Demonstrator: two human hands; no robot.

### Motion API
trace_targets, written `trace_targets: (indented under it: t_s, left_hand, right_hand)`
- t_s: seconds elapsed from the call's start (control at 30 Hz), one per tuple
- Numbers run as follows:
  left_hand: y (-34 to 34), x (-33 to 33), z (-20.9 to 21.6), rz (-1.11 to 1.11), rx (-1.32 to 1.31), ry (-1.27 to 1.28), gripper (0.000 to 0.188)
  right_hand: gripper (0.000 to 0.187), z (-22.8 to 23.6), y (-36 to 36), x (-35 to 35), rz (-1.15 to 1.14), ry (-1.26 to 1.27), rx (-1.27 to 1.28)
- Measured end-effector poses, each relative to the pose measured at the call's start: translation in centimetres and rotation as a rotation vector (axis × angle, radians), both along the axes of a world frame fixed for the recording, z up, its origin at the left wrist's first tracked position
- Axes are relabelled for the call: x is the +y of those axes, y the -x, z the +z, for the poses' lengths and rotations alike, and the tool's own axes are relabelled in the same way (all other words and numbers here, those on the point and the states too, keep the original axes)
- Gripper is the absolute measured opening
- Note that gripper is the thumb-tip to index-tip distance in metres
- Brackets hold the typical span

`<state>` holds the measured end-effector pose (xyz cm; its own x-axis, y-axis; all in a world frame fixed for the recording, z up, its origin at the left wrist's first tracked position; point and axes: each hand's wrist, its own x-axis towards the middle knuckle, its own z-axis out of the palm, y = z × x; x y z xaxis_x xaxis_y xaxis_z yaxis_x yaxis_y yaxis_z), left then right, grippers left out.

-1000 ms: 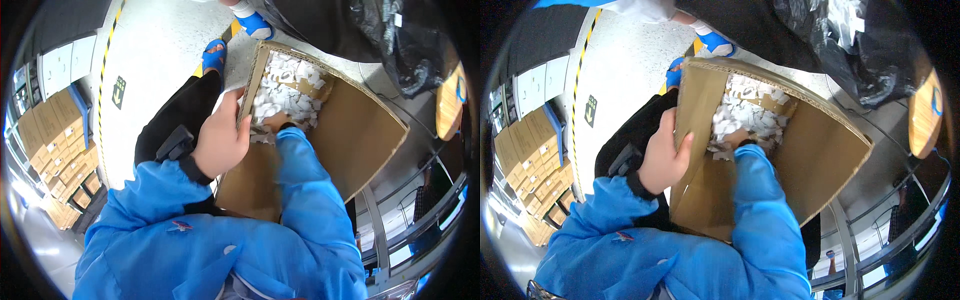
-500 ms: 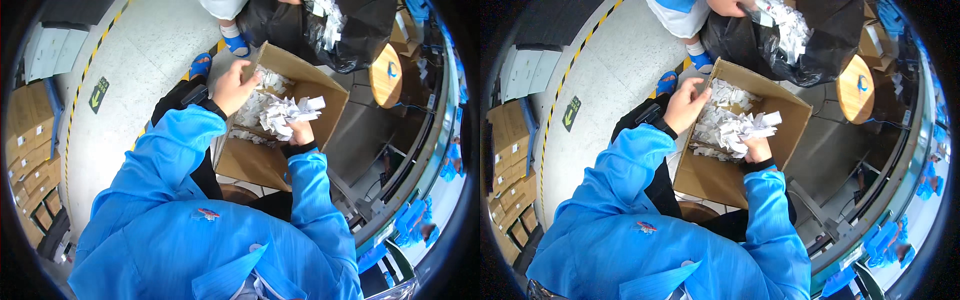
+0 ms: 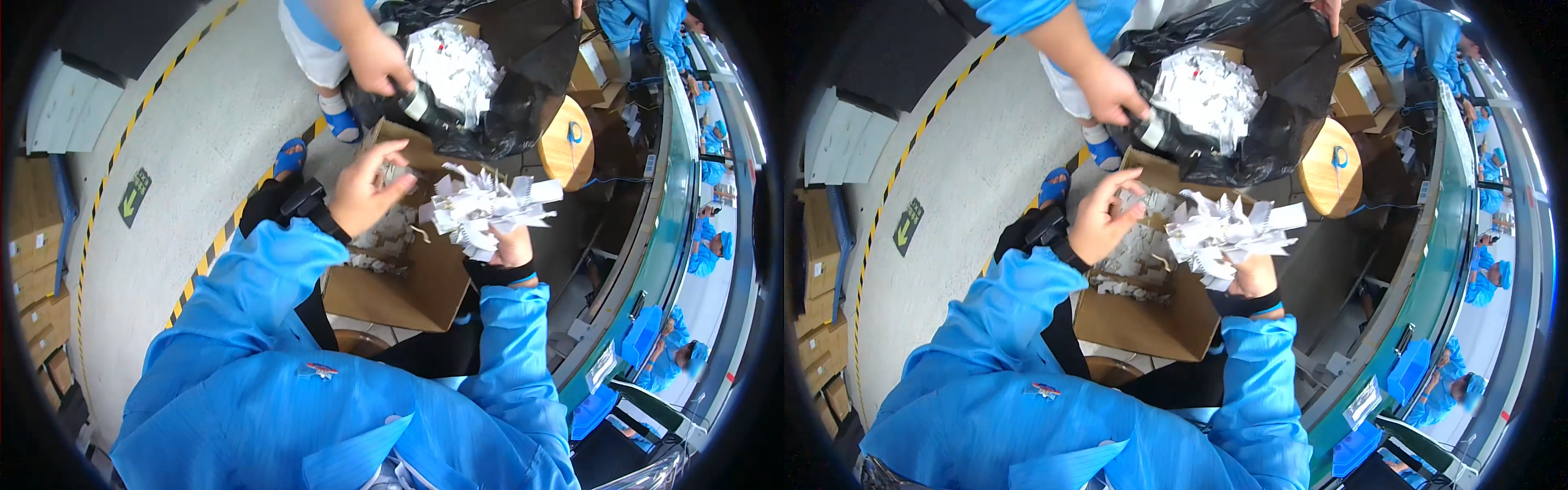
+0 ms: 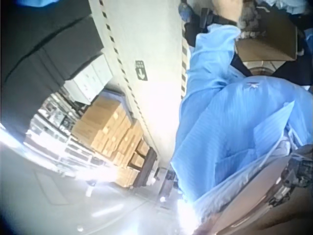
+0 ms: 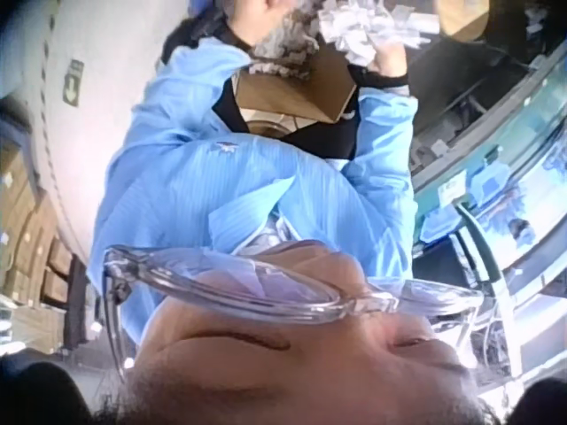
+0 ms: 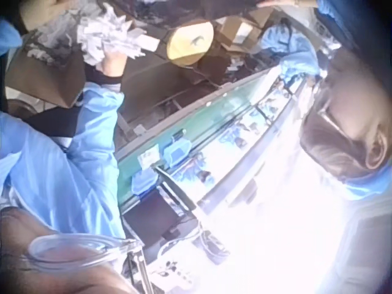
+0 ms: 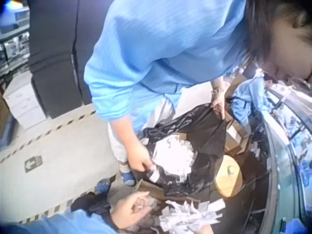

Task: The recorder is sorting white plastic pieces from a box and bag, assisted by another person holding a large black trash bag.

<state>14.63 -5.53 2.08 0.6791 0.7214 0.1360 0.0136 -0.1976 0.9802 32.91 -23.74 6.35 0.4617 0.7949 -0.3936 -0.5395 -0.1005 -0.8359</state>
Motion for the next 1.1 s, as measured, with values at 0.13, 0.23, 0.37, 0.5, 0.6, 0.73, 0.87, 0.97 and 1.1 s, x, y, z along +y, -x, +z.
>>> trace_targets:
  t_s: [0.13, 0.23, 0.37, 0.5, 0.6, 0.73, 0.87, 0.97, 1.1]
  left_hand:
    - [-7.1, 0.5, 7.3, -0.139, -0.182, -0.262, 0.096]
    - [-12.4, 4.5, 10.0, -0.312, 0.178, -0.262, 0.088]
    - [-18.2, 11.1, 7.5, -0.301, 0.151, -0.080, 0.036]
    - [-18.5, 14.1, 4.4, -0.020, 0.264, 0.618, 0.035]
    - [-17.6, 15.5, 4.1, 0.017, 0.273, 0.753, 0.026]
    - [-17.1, 16.9, 2.5, -0.015, 0.210, 0.818, 0.033]
    - [-16.7, 18.1, 1.5, -0.059, 0.240, 0.691, 0.046]
    - [-17.0, 16.9, 2.9, -0.033, 0.238, 0.650, 0.045]
    - [-18.0, 18.6, -0.4, 0.109, 0.344, 0.498, 0.034]
  right_hand:
    - [0.047, 3.4, -4.6, 5.0, 0.054, -0.130, -0.104]
    - [0.035, 4.6, -8.9, 11.9, 0.208, -0.114, -0.129]
    - [0.028, 2.9, -14.3, 16.3, 0.082, 0.044, -0.081]
    - [0.033, 0.5, -16.3, 17.3, 0.102, 0.084, -0.090]
    - [0.031, -2.4, -19.1, 16.7, 0.024, 0.142, -0.021]
    - [0.027, -3.9, -19.7, 16.7, 0.008, 0.069, 0.033]
    - [0.029, -4.0, -19.5, 17.3, 0.016, 0.094, -0.143]
    - [0.029, -4.4, -20.5, 16.7, -0.017, 0.098, -0.263]
    - [0.037, -3.0, -19.4, 18.4, 0.017, 0.313, -0.450]
